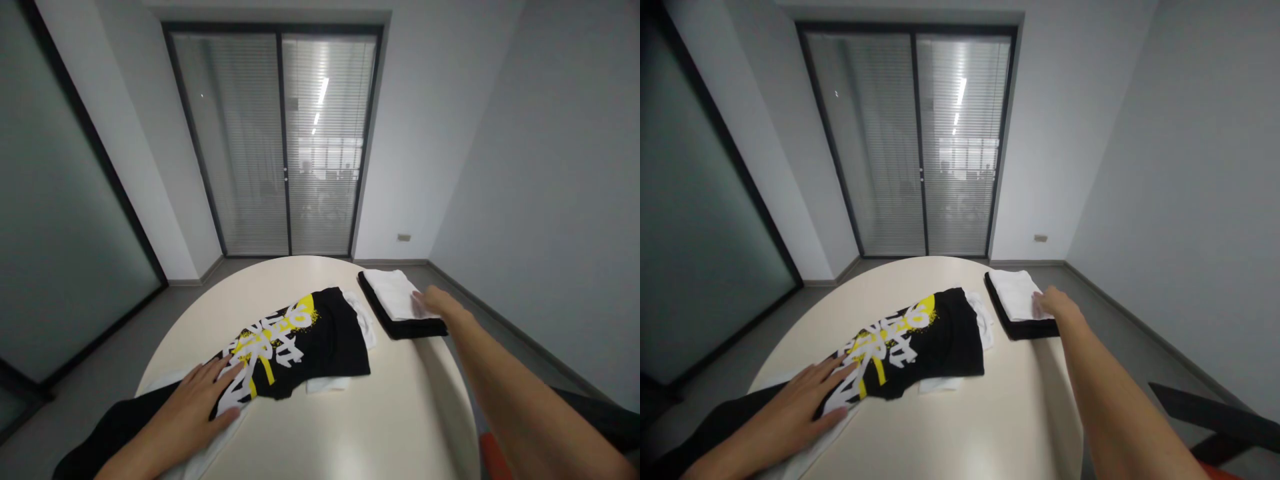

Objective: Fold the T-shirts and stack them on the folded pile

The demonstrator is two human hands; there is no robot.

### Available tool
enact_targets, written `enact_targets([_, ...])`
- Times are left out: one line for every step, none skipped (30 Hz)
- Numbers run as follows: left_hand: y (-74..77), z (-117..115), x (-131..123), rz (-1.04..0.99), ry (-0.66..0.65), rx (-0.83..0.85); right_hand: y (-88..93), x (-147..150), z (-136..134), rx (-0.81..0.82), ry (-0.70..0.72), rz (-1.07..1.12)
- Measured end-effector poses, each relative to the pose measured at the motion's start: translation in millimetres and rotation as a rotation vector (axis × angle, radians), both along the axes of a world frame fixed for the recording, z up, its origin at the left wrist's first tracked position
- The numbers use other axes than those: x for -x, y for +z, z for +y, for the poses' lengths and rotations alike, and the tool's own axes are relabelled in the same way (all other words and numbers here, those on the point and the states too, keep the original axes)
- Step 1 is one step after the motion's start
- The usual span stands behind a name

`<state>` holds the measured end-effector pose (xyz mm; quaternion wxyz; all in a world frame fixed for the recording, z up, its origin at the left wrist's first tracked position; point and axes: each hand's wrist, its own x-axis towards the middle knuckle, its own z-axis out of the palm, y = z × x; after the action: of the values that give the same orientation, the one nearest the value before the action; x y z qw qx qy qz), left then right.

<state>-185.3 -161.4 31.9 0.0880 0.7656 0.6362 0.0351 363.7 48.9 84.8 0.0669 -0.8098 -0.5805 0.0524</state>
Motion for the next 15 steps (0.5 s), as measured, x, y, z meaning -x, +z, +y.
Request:
enact_targets([-4.2, 0, -3, 0.008, -0.006, -0.012, -6.5, -5, -2, 0.011, -0.009, 0.005])
enact_targets([-8.9, 0, -5, 0.014, -0.013, -0.039, -11.7, -9, -3, 0.015, -0.008, 0.010])
enact_targets([-13.9, 0, -6, 0.022, -0.022, -0.075, -15.8, -11, -3, 0.018, -0.006, 0.014])
enact_targets([-19.3, 0, -6, 0.030, -0.034, -0.116, -18.9, -11, -2, 0.005, -0.001, 0.015])
enact_targets([-25.2, 0, -7, 0.039, -0.047, -0.164, -21.2, -11, -2, -0.019, -0.002, 0.014])
enact_targets([-31.5, 0, -9, 0.048, -0.061, -0.217, -22.8, -10, -1, -0.047, -0.007, 0.012])
enact_targets([-38.1, 0, -11, 0.058, -0.073, -0.273, -23.8, -9, -1, -0.077, -0.018, 0.008])
enact_targets([-44.9, 1, -13, 0.066, -0.084, -0.333, -24.1, -7, -1, -0.103, -0.034, 0.005])
enact_targets([-51.5, 1, -17, 0.074, -0.095, -0.391, -23.5, -6, -1, -0.124, -0.051, 0.001])
enact_targets([-57.7, 1, -20, 0.080, -0.105, -0.447, -21.6, -4, -2, -0.142, -0.060, -0.005])
enact_targets([-63.1, 1, -23, 0.083, -0.115, -0.498, -18.2, -2, -2, -0.161, -0.054, -0.020])
enact_targets([-67.4, 1, -26, 0.084, -0.121, -0.535, -12.7, 1, -2, -0.188, -0.033, -0.040])
enact_targets([-70.6, 0, -28, 0.079, -0.124, -0.563, -4.6, 5, -2, -0.226, 0.004, -0.057])
enact_targets([-72.6, 0, -29, 0.069, -0.124, -0.581, 6.2, 10, -2, -0.274, 0.056, -0.069])
enact_targets([-73.4, 0, -30, 0.055, -0.120, -0.588, 20.0, 16, -3, -0.328, 0.107, -0.062])
